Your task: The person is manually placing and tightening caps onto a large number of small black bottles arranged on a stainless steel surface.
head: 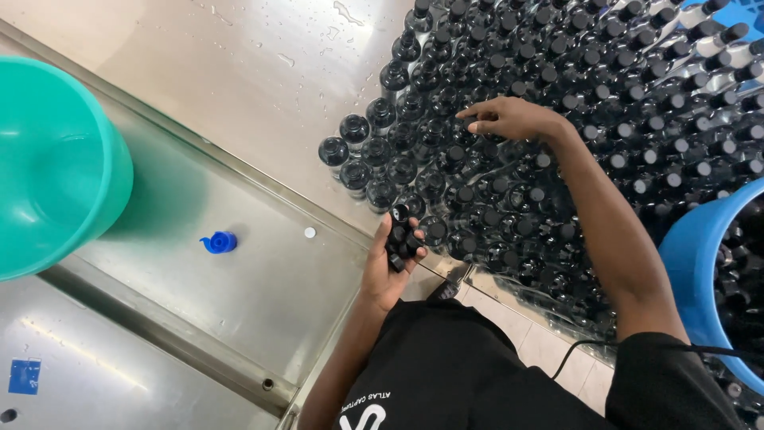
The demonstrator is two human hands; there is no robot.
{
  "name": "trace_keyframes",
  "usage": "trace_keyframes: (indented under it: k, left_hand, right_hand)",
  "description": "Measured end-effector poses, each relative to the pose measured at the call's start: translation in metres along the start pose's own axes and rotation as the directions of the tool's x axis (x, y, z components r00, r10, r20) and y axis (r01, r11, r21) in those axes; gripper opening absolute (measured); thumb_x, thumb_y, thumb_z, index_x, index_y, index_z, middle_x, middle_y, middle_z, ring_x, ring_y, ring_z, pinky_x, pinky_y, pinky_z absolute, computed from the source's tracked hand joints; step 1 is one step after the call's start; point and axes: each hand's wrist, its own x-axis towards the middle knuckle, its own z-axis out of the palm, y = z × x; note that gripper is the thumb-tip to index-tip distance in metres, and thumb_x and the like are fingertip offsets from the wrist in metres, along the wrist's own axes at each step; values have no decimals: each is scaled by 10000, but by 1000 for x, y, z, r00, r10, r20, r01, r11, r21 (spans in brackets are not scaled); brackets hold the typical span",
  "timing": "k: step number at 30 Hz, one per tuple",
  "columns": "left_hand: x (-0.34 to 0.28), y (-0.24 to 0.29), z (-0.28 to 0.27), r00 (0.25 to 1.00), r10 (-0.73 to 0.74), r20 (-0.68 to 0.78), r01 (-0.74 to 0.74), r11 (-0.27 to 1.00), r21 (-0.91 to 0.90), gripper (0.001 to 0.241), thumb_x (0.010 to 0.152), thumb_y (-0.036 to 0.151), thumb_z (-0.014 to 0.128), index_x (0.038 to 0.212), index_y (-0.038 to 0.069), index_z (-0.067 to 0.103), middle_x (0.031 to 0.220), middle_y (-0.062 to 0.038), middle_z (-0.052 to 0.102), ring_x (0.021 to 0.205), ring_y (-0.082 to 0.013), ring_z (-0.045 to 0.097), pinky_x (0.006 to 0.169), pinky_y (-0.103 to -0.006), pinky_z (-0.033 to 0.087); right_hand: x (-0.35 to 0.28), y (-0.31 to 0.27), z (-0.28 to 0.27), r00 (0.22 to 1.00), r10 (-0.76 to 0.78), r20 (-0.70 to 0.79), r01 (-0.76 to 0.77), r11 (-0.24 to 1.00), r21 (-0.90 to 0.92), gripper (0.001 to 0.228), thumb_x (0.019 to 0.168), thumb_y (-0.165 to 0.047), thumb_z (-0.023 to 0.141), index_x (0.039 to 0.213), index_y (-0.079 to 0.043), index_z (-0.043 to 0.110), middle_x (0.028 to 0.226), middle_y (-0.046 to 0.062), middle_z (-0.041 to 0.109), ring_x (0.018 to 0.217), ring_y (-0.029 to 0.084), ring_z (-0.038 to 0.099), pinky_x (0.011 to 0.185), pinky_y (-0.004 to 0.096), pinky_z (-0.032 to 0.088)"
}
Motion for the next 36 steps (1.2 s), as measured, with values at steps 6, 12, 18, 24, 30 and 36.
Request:
trace_keyframes:
  k: [6,12,18,24,30,36]
  left_hand:
    - [-2,3,11,1000,15,-27,-15,1000,9,412,1118,484,610,1302,121,546,1289,-30,571,1084,-169,645,829,-311,600]
    - [3,4,12,997,50,-54,-49,998,25,439,1119,475,611,1297,74,589,1277,-49,601,1080,-178,659,817,-304,622]
    - [3,6,21,996,37,-76,-33,998,53,450,1121,511,600,1274,88,586,1224,-35,598,1070,-163,659,836,-297,616]
    - [8,-2,16,997,77,-30,-75,994,80,498,1112,508,624,1297,47,603,1217,-73,645,1084,-184,676,831,-318,643]
    - [10,-14,17,998,58,39,-59,997,48,449,1125,461,640,1274,40,587,1220,-60,626,1034,-173,655,770,-292,622]
    - [2,-12,23,999,-1,48,-3,997,77,443,1115,468,658,1258,53,598,1194,-37,595,1045,-171,629,746,-286,605]
  right_hand:
    - [36,39,2,995,-90,40,85,990,114,506,1124,-458,645,1456,-85,728,1124,245,799,1052,391,761,979,554,548]
    - [56,60,8,996,-88,-3,86,964,252,396,1097,-401,733,1366,-115,783,1034,225,788,1002,350,768,925,502,555]
    - [62,65,19,992,-94,-80,111,965,239,335,1062,-305,799,1330,-106,809,978,193,800,910,311,771,859,457,577]
    - [59,67,23,983,-121,-140,146,972,184,312,1077,-322,799,1320,-127,818,947,189,809,891,330,774,806,477,568]
    - [55,78,41,956,-149,-252,128,987,-99,370,1132,-524,669,1386,-280,784,1055,127,826,1090,405,756,983,601,532]
    - [-86,-47,78,841,-395,-369,440,897,44,456,998,-341,821,1406,-141,776,975,197,755,938,389,729,881,531,583]
